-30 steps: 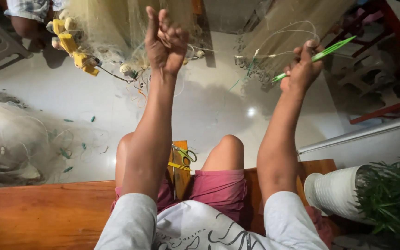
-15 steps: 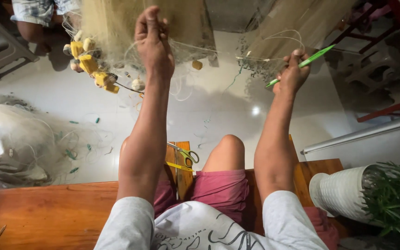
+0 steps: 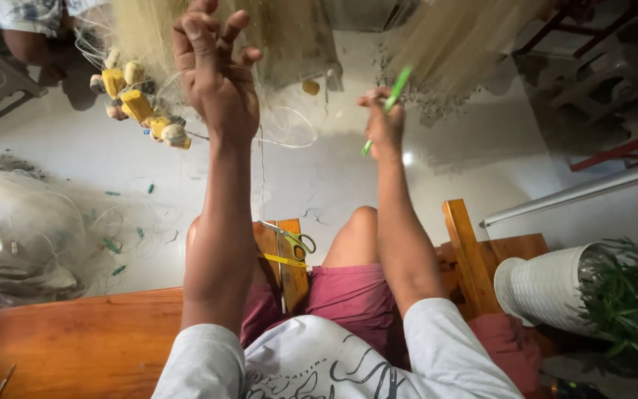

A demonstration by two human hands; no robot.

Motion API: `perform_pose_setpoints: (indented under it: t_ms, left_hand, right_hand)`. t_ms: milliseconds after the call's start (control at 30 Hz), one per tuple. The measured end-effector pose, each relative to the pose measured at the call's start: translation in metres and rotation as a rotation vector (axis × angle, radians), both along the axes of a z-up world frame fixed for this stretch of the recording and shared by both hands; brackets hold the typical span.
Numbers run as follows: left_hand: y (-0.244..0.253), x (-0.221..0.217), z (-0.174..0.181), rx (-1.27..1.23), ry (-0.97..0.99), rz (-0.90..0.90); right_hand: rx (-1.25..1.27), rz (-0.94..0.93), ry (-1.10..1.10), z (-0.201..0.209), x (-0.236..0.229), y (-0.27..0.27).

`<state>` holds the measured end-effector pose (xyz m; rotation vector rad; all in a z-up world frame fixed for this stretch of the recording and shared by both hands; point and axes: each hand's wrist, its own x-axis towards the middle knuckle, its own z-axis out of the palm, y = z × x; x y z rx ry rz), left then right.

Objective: Repairing or assembling a fishing net using a net shuttle and scissors.

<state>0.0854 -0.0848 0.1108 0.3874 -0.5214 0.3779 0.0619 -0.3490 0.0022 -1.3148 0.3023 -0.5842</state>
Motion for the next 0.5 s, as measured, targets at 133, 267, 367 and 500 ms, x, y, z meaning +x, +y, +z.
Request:
perform_pose_setpoints:
  t_ms: [133,267,367,500]
  left_hand:
    - [0.012,0.011,-0.014,0.141,0.009,-0.023]
    - [0.027,0.026,-0.034,0.275,0.018,0.052]
    - [0.036,0.025,-0.032,0.383,0.018,0.168]
    - [0.041,0.006,-0.025,0.396,0.051,0.179]
  right_hand:
    - [-0.465,0.236,0.203,-0.031,-0.037,0.034]
    - [-0.794,0.577,0.524,-0.071,-0.086,0.067]
    - [-0.894,0.721,0.815,-0.097,-0.111,0.088]
    - [-1.174,0.707,0.742,-0.203,-0.128,0.085]
